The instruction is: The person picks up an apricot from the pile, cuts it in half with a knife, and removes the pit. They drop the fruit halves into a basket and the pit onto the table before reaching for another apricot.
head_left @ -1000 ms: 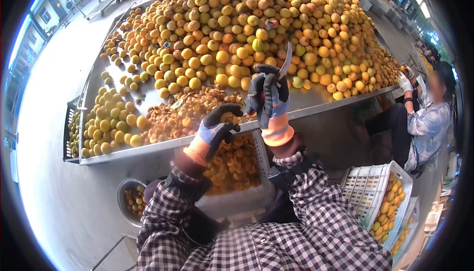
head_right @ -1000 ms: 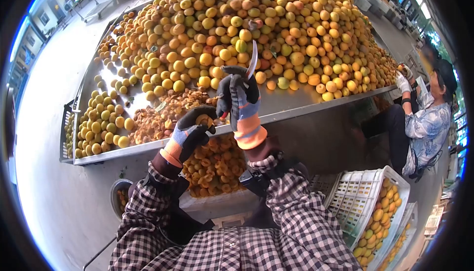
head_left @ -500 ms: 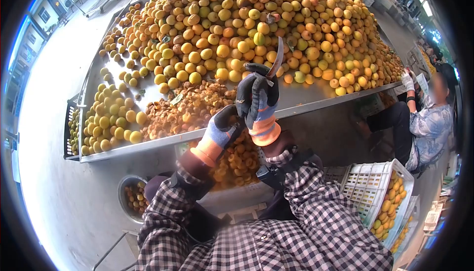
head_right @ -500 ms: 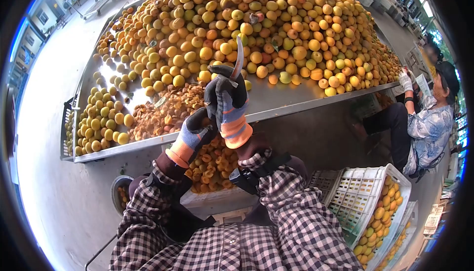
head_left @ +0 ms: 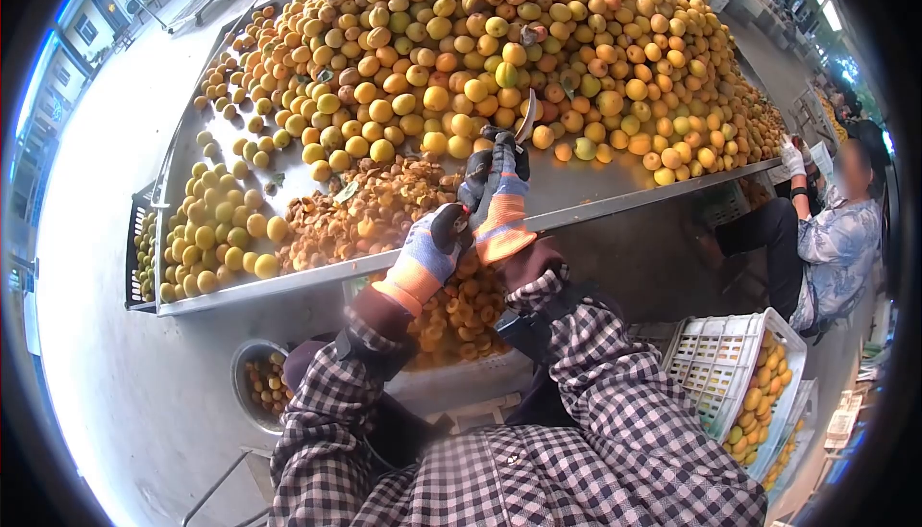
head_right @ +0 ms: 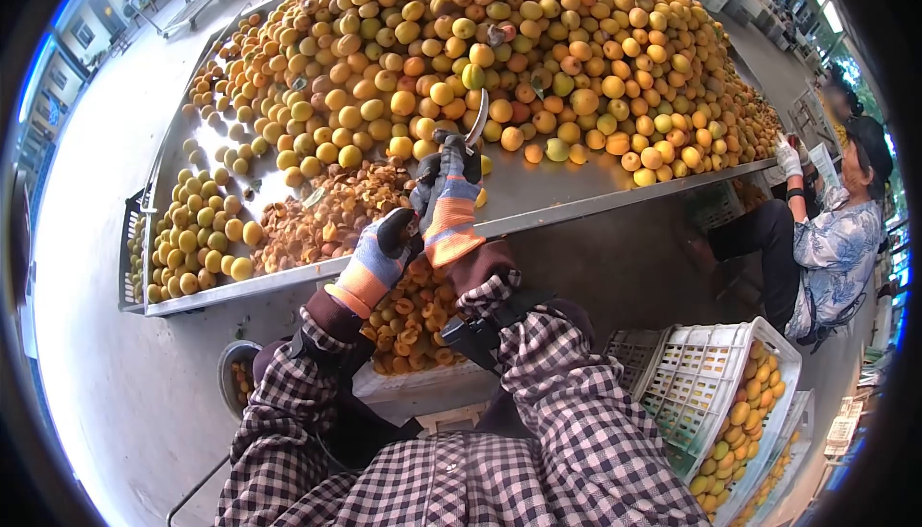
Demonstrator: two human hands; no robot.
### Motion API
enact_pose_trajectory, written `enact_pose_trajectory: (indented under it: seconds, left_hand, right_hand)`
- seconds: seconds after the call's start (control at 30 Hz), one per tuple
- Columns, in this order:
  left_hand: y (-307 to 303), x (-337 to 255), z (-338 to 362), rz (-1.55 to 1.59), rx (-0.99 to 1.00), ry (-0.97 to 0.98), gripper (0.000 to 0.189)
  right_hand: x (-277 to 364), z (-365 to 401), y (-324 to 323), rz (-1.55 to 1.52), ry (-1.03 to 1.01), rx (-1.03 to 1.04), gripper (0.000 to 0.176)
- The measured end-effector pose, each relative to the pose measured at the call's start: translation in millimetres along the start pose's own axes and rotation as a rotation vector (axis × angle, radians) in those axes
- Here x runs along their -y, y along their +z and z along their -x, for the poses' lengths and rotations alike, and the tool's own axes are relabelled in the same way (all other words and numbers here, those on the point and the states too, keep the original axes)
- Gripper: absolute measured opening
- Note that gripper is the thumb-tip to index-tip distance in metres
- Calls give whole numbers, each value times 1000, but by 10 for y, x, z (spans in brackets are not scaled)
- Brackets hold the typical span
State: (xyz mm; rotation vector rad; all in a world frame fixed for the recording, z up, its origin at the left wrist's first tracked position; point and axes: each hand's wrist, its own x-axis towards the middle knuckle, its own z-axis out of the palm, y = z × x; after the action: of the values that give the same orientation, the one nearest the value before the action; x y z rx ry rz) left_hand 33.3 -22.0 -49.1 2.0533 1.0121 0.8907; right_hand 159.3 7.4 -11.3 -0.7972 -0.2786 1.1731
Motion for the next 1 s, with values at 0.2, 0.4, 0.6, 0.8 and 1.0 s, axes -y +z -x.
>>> enact_pose_trajectory:
  seconds: [0.2, 0.4, 0.6, 0.8, 1.0]
  left_hand:
    - [12, 31, 18, -81, 48, 6, 36]
    - [0, -20, 3, -143, 69, 14, 34]
    - [-118, -2, -100, -314, 122, 54, 34]
    - [-244, 112, -178, -413, 50, -142, 37]
    - [-400, -15, -188, -636, -32, -363, 42]
  right_hand:
    - [-56, -101, -41, -16, 114, -175, 18]
    - [-107, -217, -147, -98, 282, -235, 20]
    - [-128, -220, -99, -103, 364, -310, 22]
    - [206, -318, -53, -16, 31, -184, 19]
    - [562, -554, -330, 721, -89, 31, 10]
